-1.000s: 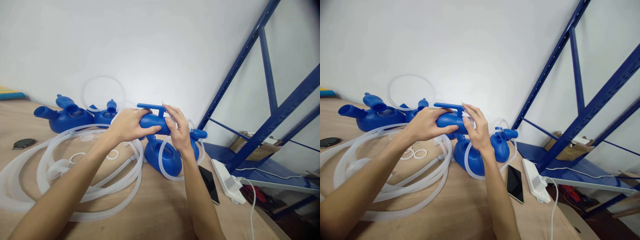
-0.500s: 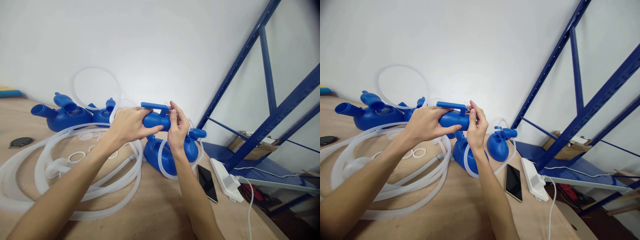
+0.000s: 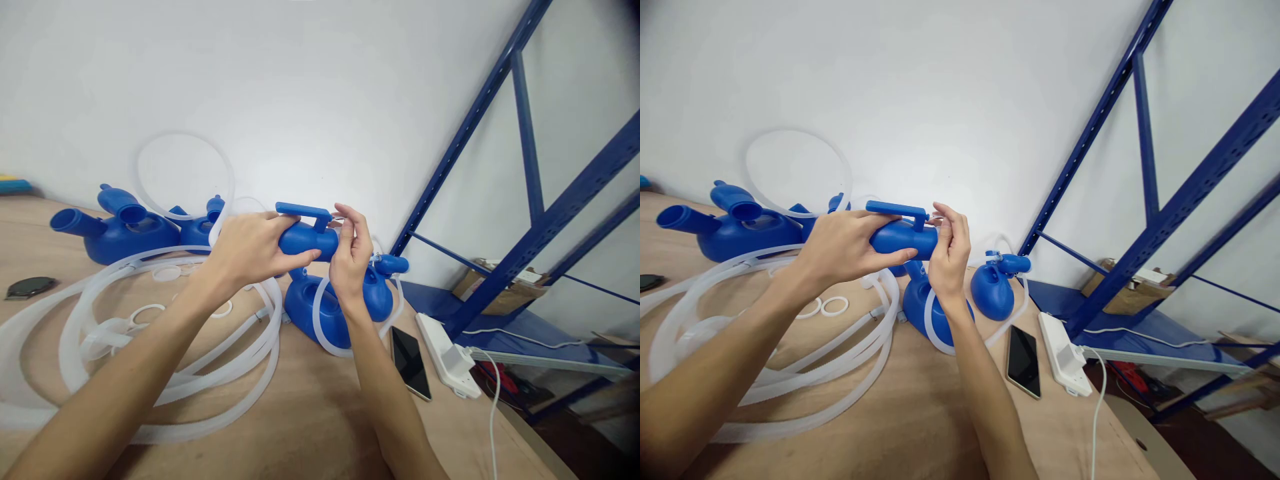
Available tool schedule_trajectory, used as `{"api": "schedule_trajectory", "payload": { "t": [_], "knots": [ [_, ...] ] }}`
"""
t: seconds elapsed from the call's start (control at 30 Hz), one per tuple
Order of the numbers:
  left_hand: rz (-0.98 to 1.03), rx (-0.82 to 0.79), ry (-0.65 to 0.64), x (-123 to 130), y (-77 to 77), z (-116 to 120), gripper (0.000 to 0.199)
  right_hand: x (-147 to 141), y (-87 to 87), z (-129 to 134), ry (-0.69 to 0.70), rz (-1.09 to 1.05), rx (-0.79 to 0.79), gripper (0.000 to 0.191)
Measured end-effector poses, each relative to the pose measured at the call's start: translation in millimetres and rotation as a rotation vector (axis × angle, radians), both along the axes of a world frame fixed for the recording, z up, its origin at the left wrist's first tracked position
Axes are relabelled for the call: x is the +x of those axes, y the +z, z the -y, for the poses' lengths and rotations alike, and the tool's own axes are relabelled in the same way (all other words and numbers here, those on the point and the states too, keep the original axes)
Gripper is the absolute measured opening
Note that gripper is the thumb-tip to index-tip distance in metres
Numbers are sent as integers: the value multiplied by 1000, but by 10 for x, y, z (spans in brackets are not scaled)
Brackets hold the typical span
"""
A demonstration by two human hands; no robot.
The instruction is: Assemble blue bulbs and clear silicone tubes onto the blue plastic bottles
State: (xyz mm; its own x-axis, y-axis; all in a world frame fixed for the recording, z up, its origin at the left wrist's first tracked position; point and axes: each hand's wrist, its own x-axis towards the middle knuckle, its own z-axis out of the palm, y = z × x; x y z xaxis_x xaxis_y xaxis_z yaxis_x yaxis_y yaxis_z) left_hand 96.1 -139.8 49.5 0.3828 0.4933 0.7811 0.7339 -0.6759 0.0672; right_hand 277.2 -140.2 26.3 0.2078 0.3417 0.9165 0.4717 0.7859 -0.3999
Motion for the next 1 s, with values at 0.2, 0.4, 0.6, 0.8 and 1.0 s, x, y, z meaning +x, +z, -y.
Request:
{"api": "schedule_trajectory", "payload": {
  "t": [0.2,0.4,0.6,0.8,1.0],
  "knots": [
    [-19,-10,36,0,-13,-11,63,77,-46,-75,1,42,22,29],
    [-34,3,40,6,-16,-4,62,120,-93,-87,-32,159,111,27],
    [-42,9,33,-6,-14,3,63,-3,-152,-96,-15,-47,62,28],
    [-33,-34,18,0,2,13,61,-40,-135,-112,164,-192,54,25],
    [-47,-33,25,-26,15,32,65,111,-137,-152,342,-134,102,26]
  ]
}}
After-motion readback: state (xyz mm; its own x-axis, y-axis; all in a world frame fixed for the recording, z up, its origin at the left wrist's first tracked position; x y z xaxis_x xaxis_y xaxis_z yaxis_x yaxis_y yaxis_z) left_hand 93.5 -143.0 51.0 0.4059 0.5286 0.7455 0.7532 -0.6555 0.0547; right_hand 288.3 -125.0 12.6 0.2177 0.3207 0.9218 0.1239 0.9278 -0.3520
